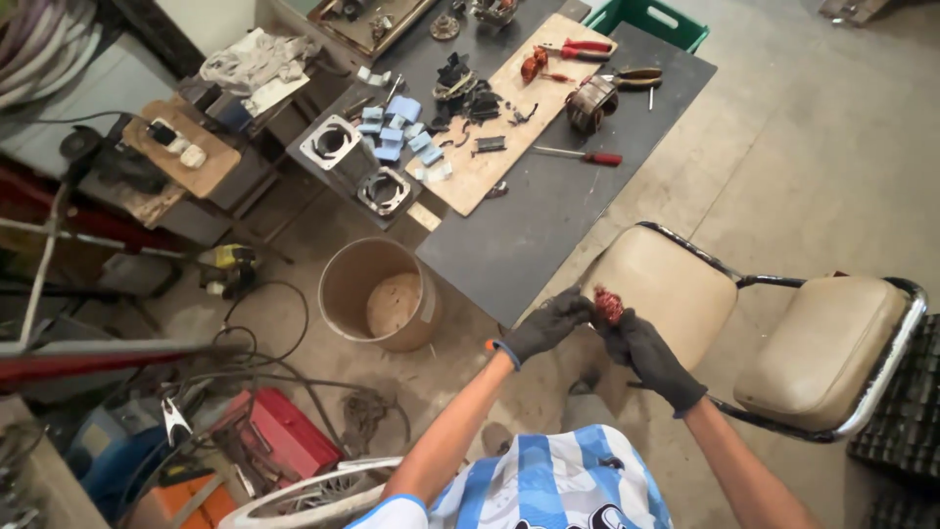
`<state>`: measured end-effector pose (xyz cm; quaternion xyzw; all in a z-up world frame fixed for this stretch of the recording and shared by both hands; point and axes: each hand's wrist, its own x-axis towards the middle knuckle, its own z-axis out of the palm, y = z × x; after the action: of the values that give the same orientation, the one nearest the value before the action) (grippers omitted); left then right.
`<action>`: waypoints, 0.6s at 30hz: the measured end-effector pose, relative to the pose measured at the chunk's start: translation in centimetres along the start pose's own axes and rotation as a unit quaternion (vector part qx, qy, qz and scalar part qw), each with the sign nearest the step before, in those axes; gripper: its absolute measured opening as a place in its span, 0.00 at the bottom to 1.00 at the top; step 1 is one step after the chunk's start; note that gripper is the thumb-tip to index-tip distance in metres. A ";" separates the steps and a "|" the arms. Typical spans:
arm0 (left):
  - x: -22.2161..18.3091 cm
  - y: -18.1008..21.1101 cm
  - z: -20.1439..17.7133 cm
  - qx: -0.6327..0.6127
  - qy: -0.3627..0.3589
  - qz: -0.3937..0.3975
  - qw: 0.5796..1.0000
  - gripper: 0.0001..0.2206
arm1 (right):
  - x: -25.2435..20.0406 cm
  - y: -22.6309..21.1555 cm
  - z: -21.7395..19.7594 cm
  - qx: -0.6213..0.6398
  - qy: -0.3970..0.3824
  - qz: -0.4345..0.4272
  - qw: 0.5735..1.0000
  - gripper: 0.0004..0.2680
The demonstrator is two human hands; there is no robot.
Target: Repairing an electric motor by inspecting and manipulating its copper windings using pliers
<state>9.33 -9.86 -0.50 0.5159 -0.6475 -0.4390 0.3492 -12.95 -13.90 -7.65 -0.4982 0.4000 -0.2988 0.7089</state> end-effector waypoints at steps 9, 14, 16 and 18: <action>7.5 2.1 -1.8 0.816 -0.023 0.094 0.569 0.20 | 6.5 -2.2 -7.2 -0.638 -0.214 -0.078 0.735 0.16; 15.0 -12.5 5.7 0.160 0.112 -0.130 0.972 0.10 | 14.6 -2.5 -9.9 -0.366 0.050 0.007 0.929 0.12; 17.1 -13.9 6.3 0.082 0.129 -0.151 0.977 0.06 | 15.5 -5.3 -9.4 -0.272 0.018 0.027 0.962 0.15; 18.8 -10.4 4.6 0.010 0.137 -0.166 0.977 0.06 | 16.0 -7.7 -9.5 -0.167 -0.004 0.049 0.985 0.21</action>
<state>4.68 -28.05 -11.89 0.6745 -0.5035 -0.4096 0.3519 -13.34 -34.00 -6.44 -0.5910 0.4652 -0.1906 0.6309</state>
